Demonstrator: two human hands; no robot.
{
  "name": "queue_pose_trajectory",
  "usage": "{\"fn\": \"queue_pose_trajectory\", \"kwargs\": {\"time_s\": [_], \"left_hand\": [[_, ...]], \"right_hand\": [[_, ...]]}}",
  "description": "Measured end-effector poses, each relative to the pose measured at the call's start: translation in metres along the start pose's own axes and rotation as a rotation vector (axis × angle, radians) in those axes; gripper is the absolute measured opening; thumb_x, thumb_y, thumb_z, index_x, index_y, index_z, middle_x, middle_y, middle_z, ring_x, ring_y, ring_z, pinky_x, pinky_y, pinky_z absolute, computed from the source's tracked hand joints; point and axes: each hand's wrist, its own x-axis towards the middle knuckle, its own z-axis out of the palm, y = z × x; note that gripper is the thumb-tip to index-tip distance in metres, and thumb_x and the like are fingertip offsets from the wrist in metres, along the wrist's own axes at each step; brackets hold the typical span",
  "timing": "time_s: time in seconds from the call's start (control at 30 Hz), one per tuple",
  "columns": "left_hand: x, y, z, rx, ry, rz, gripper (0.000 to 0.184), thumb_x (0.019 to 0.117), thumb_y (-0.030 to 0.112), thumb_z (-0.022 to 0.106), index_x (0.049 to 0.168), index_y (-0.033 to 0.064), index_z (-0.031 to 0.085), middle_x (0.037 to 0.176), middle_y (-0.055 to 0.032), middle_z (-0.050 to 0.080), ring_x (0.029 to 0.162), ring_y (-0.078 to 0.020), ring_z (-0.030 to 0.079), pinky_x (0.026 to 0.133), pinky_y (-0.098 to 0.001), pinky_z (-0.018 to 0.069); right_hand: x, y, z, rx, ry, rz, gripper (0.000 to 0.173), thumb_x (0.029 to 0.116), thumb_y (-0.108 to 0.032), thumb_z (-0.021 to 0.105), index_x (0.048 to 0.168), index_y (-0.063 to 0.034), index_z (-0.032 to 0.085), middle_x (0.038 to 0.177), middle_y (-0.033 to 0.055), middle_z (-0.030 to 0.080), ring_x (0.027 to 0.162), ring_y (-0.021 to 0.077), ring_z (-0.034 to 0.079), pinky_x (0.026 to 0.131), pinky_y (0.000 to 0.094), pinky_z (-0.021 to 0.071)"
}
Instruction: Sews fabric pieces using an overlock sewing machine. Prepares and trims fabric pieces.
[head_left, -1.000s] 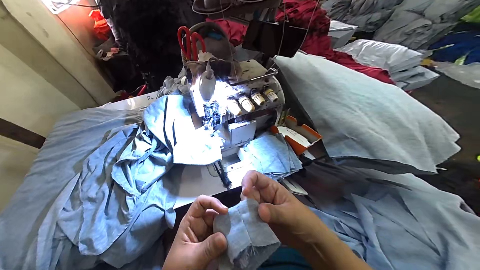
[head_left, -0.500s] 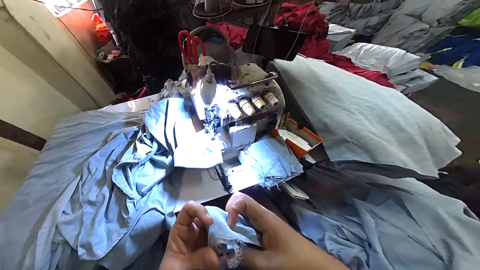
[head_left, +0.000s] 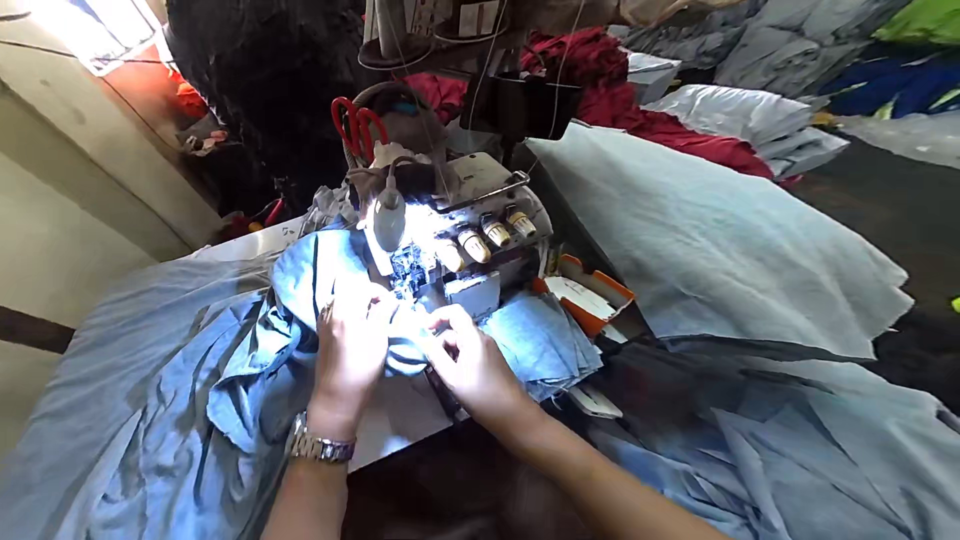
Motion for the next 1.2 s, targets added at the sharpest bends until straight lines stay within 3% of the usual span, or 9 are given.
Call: {"fn": "queue_pose_trajectory", "kwargs": {"time_s": [0.27, 0.6, 0.73, 0.77, 0.87, 0.97, 1.03, 1.13, 1.2], "left_hand": [[0.006, -0.005, 0.017, 0.079, -0.105, -0.199, 0.017, 0.0899, 0.029, 0.068, 0.092, 0.0139, 0.074, 0.102, -0.0078, 0.069, 0.106, -0.0317, 0.063, 0.088, -0.0628, 0.0459], [0.037, -0.018, 0.025, 0.092, -0.025, -0.222, 0.020, 0.0918, 0.020, 0.071, 0.107, 0.0065, 0.070, 0.118, -0.0154, 0.065, 0.112, -0.0356, 0.062, 0.093, -0.0621, 0.0473], [0.008, -0.026, 0.008, -0.027, -0.067, -0.079, 0.031, 0.0887, 0.040, 0.068, 0.106, 0.0148, 0.075, 0.121, -0.0105, 0.067, 0.122, -0.0314, 0.059, 0.104, -0.0621, 0.0427], [0.001, -0.027, 0.007, -0.026, -0.088, -0.085, 0.032, 0.0894, 0.038, 0.066, 0.106, 0.0139, 0.078, 0.122, -0.0131, 0.067, 0.124, -0.0345, 0.057, 0.107, -0.0644, 0.0383], [-0.008, -0.021, 0.014, -0.093, 0.131, -0.007, 0.021, 0.0880, 0.024, 0.071, 0.093, 0.0042, 0.078, 0.106, -0.0177, 0.071, 0.109, -0.0361, 0.065, 0.100, -0.0594, 0.0470], [0.002, -0.003, 0.007, -0.201, 0.231, 0.069, 0.016, 0.0880, 0.019, 0.067, 0.086, 0.0051, 0.075, 0.093, -0.0081, 0.072, 0.096, -0.0199, 0.067, 0.091, -0.0378, 0.0535], [0.008, -0.004, 0.006, -0.209, 0.127, 0.046, 0.017, 0.0941, 0.019, 0.064, 0.095, 0.0062, 0.076, 0.097, -0.0057, 0.072, 0.097, -0.0152, 0.068, 0.091, -0.0336, 0.0559], [0.010, -0.022, 0.005, -0.068, -0.143, -0.009, 0.031, 0.1032, 0.025, 0.053, 0.121, 0.0083, 0.073, 0.119, -0.0086, 0.073, 0.118, -0.0248, 0.066, 0.107, -0.0477, 0.0487], [0.011, -0.031, 0.002, 0.063, -0.235, 0.064, 0.037, 0.1044, 0.034, 0.050, 0.125, 0.0124, 0.073, 0.124, -0.0077, 0.072, 0.122, -0.0293, 0.064, 0.108, -0.0545, 0.0457]], "right_hand": [[-0.013, 0.017, 0.002, 0.053, 0.026, -0.035, 0.019, 0.0965, -0.019, 0.060, 0.111, -0.0073, 0.065, 0.086, 0.0018, 0.068, 0.073, 0.0050, 0.064, 0.068, 0.0221, 0.0549], [0.017, -0.006, -0.006, -0.307, -0.020, -0.067, 0.026, 0.1008, -0.026, 0.054, 0.108, -0.0160, 0.076, 0.089, 0.0034, 0.074, 0.078, 0.0181, 0.072, 0.070, 0.0431, 0.0586], [0.030, -0.005, -0.020, -0.326, -0.105, -0.201, 0.032, 0.1032, -0.029, 0.051, 0.107, -0.0100, 0.077, 0.099, 0.0089, 0.072, 0.095, 0.0219, 0.071, 0.083, 0.0422, 0.0577], [0.036, -0.003, -0.022, -0.287, -0.140, -0.257, 0.036, 0.1043, -0.034, 0.051, 0.104, -0.0092, 0.076, 0.102, 0.0090, 0.070, 0.099, 0.0205, 0.068, 0.087, 0.0392, 0.0559], [0.049, -0.003, -0.025, -0.090, -0.286, -0.314, 0.042, 0.1036, -0.045, 0.055, 0.101, -0.0089, 0.077, 0.116, 0.0071, 0.066, 0.110, 0.0128, 0.062, 0.096, 0.0318, 0.0513], [0.047, -0.014, -0.023, 0.126, -0.357, -0.199, 0.035, 0.1015, -0.031, 0.060, 0.113, -0.0012, 0.074, 0.110, 0.0099, 0.070, 0.101, 0.0093, 0.064, 0.092, 0.0269, 0.0517], [0.041, -0.019, -0.027, 0.138, -0.370, -0.051, 0.030, 0.1019, -0.031, 0.060, 0.108, -0.0034, 0.071, 0.094, 0.0047, 0.067, 0.080, 0.0052, 0.061, 0.075, 0.0239, 0.0520], [0.035, -0.017, -0.038, 0.136, -0.473, 0.032, 0.028, 0.1025, -0.032, 0.060, 0.093, -0.0063, 0.067, 0.076, -0.0015, 0.057, 0.063, 0.0039, 0.052, 0.061, 0.0228, 0.0455], [0.036, -0.023, -0.043, 0.322, -0.476, 0.010, 0.021, 0.1026, -0.024, 0.061, 0.094, -0.0063, 0.067, 0.077, -0.0044, 0.061, 0.064, 0.0017, 0.058, 0.063, 0.0206, 0.0520]]}}
